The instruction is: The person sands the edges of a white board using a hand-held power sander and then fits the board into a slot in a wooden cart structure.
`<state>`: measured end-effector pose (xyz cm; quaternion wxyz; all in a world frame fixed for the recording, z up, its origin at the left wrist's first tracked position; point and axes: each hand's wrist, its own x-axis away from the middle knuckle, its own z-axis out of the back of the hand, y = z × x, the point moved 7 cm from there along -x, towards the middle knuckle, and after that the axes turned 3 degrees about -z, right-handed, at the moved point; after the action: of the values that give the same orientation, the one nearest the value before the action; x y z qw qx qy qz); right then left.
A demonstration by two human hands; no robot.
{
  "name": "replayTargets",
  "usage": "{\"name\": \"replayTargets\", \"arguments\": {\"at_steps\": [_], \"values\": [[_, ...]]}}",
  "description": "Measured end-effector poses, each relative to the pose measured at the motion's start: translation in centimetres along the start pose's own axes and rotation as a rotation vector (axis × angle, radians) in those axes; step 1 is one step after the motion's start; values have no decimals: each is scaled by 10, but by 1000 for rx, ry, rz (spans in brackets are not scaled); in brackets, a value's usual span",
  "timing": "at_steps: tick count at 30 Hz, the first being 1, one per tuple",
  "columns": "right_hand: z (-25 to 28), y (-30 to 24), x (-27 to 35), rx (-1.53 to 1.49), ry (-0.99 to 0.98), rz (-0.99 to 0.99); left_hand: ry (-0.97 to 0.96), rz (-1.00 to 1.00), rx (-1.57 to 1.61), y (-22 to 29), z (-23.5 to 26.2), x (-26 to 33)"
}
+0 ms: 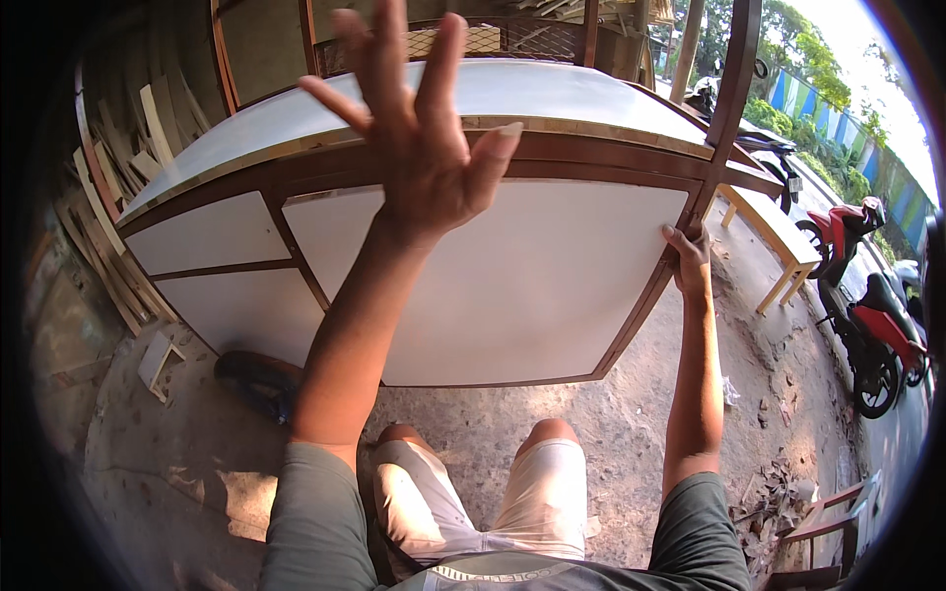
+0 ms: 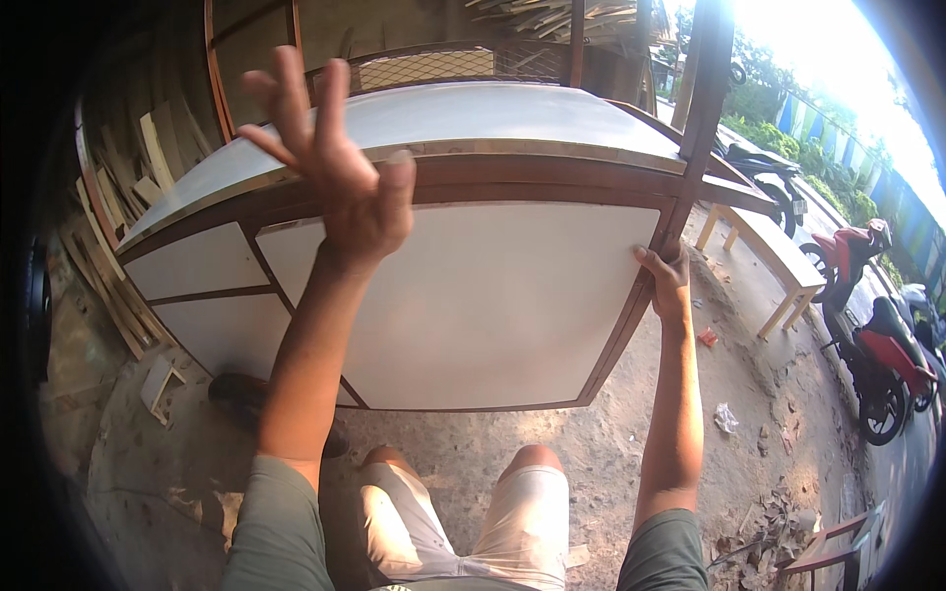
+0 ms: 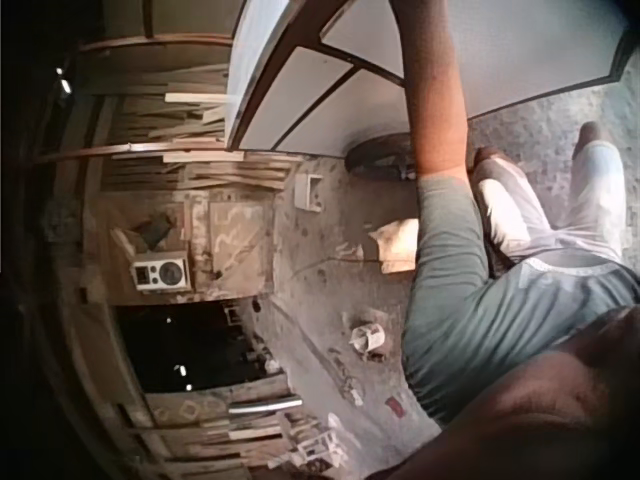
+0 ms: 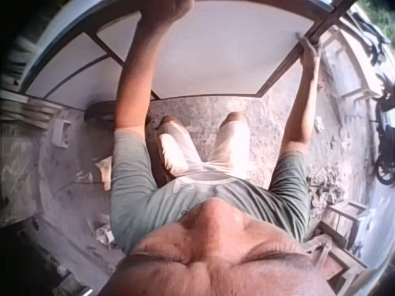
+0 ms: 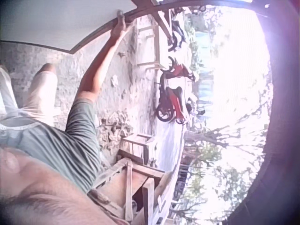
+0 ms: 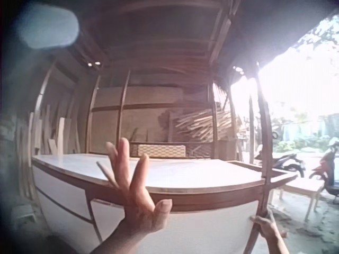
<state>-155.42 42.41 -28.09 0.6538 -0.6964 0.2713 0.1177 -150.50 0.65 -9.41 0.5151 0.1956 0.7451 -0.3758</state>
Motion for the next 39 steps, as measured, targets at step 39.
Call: {"name": "replayTargets", "arguments": {"at_steps": [39], "values": [[13,18,-12,24,43,1,-59,268,-195,-138,96,93]]}}
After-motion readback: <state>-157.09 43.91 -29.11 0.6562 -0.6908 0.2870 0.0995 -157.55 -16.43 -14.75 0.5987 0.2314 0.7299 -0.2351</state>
